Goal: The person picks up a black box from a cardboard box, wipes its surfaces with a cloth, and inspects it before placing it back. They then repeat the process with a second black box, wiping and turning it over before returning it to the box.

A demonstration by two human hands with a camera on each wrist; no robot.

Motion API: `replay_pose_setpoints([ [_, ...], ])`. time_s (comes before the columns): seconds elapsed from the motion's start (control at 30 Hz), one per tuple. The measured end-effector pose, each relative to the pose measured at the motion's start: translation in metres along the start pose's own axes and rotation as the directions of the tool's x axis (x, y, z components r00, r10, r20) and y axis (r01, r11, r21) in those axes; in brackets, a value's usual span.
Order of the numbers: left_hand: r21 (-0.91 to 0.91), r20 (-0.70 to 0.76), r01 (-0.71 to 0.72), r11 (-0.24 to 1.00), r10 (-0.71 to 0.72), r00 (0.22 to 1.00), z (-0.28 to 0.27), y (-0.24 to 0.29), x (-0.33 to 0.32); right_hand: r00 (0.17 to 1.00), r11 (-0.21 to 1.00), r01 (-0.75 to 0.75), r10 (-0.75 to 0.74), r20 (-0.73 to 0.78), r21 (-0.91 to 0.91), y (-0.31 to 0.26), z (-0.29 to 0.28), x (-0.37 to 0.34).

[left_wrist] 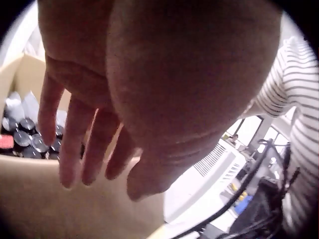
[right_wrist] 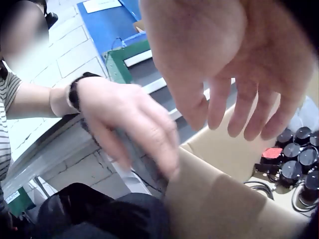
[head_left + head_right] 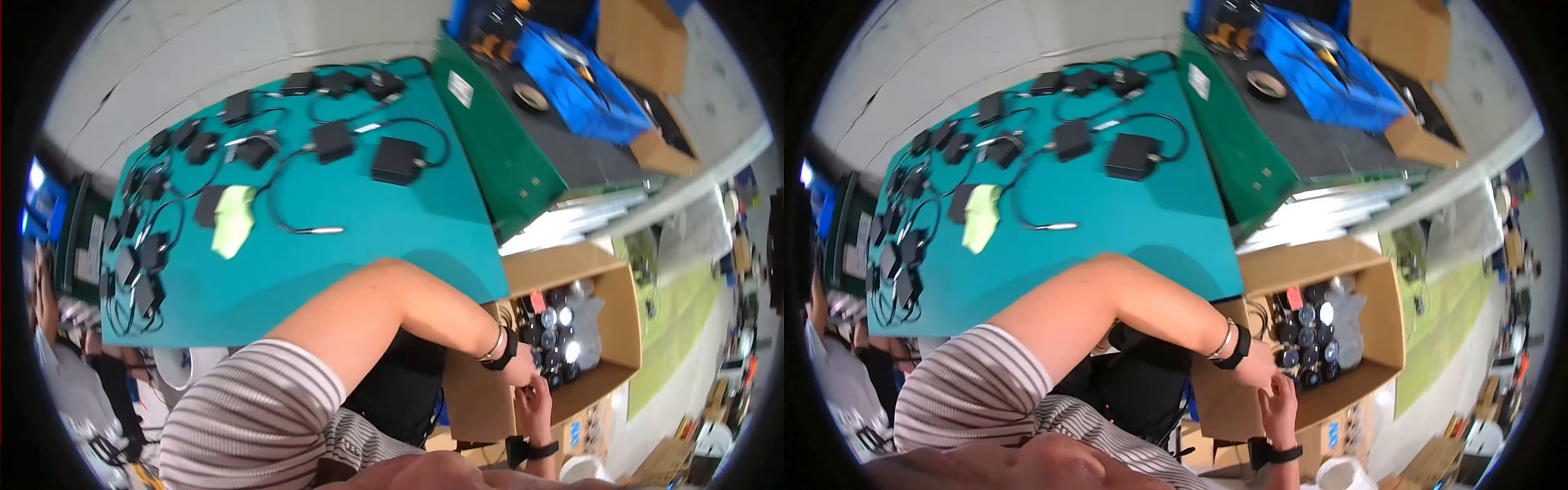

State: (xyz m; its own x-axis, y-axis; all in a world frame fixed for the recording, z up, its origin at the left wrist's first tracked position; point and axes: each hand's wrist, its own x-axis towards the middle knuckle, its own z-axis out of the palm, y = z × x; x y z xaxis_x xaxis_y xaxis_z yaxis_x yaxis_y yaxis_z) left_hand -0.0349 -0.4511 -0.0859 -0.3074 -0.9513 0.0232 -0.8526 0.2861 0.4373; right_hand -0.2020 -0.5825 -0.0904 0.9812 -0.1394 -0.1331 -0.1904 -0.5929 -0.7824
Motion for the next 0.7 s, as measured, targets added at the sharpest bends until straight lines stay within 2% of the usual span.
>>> replay_pose_setpoints([
  [0.03,0.083,0.045,0.038,0.996,-0.041,0.998,-0.016,0.010,-0.003,0.999,0.999,0.039,-0.039,0.004,-0.033,-0.017,-0.001,-0.002],
  [0.07,0.105,0.028,0.065,0.992,-0.068,0.997,-0.024,0.021,-0.016,0.997,0.995,0.074,-0.074,0.002,-0.064,-0.030,0.000,-0.005],
  [0.1,-0.007,-0.160,0.055,0.998,-0.055,0.986,-0.031,0.034,-0.031,0.994,0.992,0.109,-0.108,0.016,-0.070,-0.039,0.003,-0.007],
  [0.13,-0.115,-0.344,0.017,0.993,-0.056,0.937,-0.036,0.048,-0.049,0.990,0.989,0.138,-0.139,-0.008,-0.043,-0.048,0.008,-0.008],
  [0.17,-0.101,-0.403,0.034,0.994,-0.072,0.912,-0.048,0.067,-0.076,0.986,0.987,0.163,-0.163,-0.039,-0.013,-0.056,0.015,-0.010],
  [0.2,-0.065,-0.380,0.059,0.996,-0.079,0.922,-0.063,0.084,-0.107,0.983,0.984,0.178,-0.178,-0.034,-0.016,-0.067,0.023,-0.013],
  [0.23,-0.017,-0.443,0.094,0.995,-0.092,0.892,-0.068,0.101,-0.139,0.980,0.980,0.197,-0.198,-0.024,-0.028,-0.082,0.030,-0.016],
  [0.27,-0.032,-0.519,0.139,0.990,-0.135,0.844,-0.071,0.118,-0.171,0.976,0.976,0.215,-0.216,-0.019,-0.043,-0.099,0.037,-0.019],
  [0.3,-0.011,-0.648,0.071,0.997,-0.061,0.759,-0.072,0.126,-0.204,0.979,0.978,0.206,-0.205,0.018,-0.036,-0.120,0.044,-0.023],
  [0.33,-0.056,-0.640,0.255,0.965,-0.231,0.733,-0.078,0.148,-0.237,0.978,0.977,0.208,-0.208,0.010,-0.047,-0.137,0.052,-0.028],
  [0.4,-0.059,-0.770,0.374,0.926,-0.281,0.573,-0.080,0.170,-0.302,0.952,0.945,0.305,-0.298,0.073,-0.117,-0.167,0.069,-0.035],
  [0.43,-0.046,-0.790,0.514,0.857,-0.346,0.506,-0.079,0.180,-0.334,0.945,0.938,0.324,-0.315,0.089,-0.126,-0.177,0.076,-0.038],
  [0.5,-0.180,-0.823,0.709,0.682,-0.499,0.271,-0.073,0.211,-0.387,0.931,0.923,0.358,-0.343,0.125,-0.140,-0.197,0.085,-0.047],
  [0.53,-0.324,-0.818,0.697,0.640,-0.560,0.134,-0.067,0.230,-0.409,0.917,0.909,0.389,-0.366,0.157,-0.152,-0.206,0.090,-0.049],
  [0.63,-0.448,-0.805,0.773,0.450,-0.579,-0.129,-0.034,0.280,-0.456,0.881,0.877,0.453,-0.412,0.234,-0.160,-0.219,0.098,-0.058],
  [0.67,-0.489,-0.790,0.778,0.393,-0.578,-0.205,-0.025,0.291,-0.463,0.875,0.874,0.460,-0.415,0.248,-0.158,-0.221,0.102,-0.060],
  [0.7,-0.489,-0.794,0.791,0.367,-0.563,-0.230,-0.020,0.295,-0.471,0.867,0.875,0.462,-0.412,0.282,-0.142,-0.224,0.103,-0.063],
])
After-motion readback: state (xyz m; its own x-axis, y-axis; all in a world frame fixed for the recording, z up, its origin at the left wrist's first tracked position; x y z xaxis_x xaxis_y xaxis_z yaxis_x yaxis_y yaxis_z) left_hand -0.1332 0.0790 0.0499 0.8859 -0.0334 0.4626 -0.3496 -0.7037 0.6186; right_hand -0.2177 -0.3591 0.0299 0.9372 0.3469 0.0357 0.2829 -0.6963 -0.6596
